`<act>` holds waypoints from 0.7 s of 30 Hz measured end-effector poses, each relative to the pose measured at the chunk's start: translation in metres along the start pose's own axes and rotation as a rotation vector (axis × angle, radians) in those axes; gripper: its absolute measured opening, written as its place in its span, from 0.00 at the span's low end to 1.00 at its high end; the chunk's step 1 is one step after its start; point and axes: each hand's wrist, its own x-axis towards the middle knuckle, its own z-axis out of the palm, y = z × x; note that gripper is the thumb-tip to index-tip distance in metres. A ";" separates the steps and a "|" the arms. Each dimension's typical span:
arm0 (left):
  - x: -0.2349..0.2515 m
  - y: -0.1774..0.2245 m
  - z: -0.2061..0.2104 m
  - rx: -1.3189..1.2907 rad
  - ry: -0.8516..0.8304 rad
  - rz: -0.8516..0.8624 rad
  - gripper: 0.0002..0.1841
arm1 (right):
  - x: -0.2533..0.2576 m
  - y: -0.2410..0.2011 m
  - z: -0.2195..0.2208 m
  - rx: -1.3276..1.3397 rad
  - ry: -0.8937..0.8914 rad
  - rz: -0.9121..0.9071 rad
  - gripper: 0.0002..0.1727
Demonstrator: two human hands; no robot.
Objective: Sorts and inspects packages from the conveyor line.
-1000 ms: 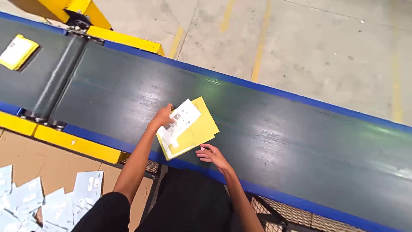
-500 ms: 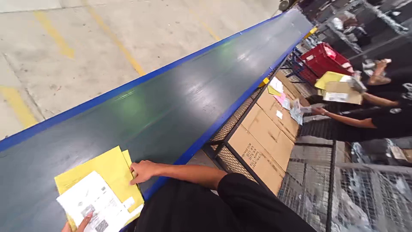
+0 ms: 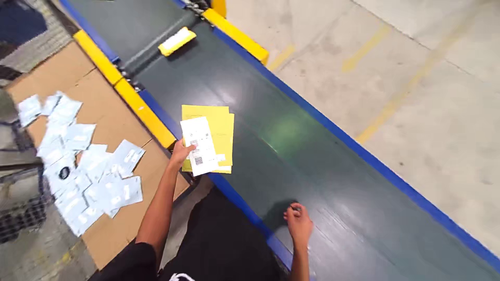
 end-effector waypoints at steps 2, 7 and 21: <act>0.011 -0.004 -0.020 -0.006 0.072 0.046 0.28 | 0.014 -0.005 -0.005 -0.052 -0.006 -0.026 0.16; 0.033 0.007 -0.051 -0.197 0.119 0.155 0.26 | 0.064 -0.052 0.001 -0.192 -0.093 -0.158 0.23; 0.075 0.043 -0.065 -0.523 0.101 0.157 0.30 | 0.031 -0.108 0.086 -0.325 -0.154 -0.247 0.16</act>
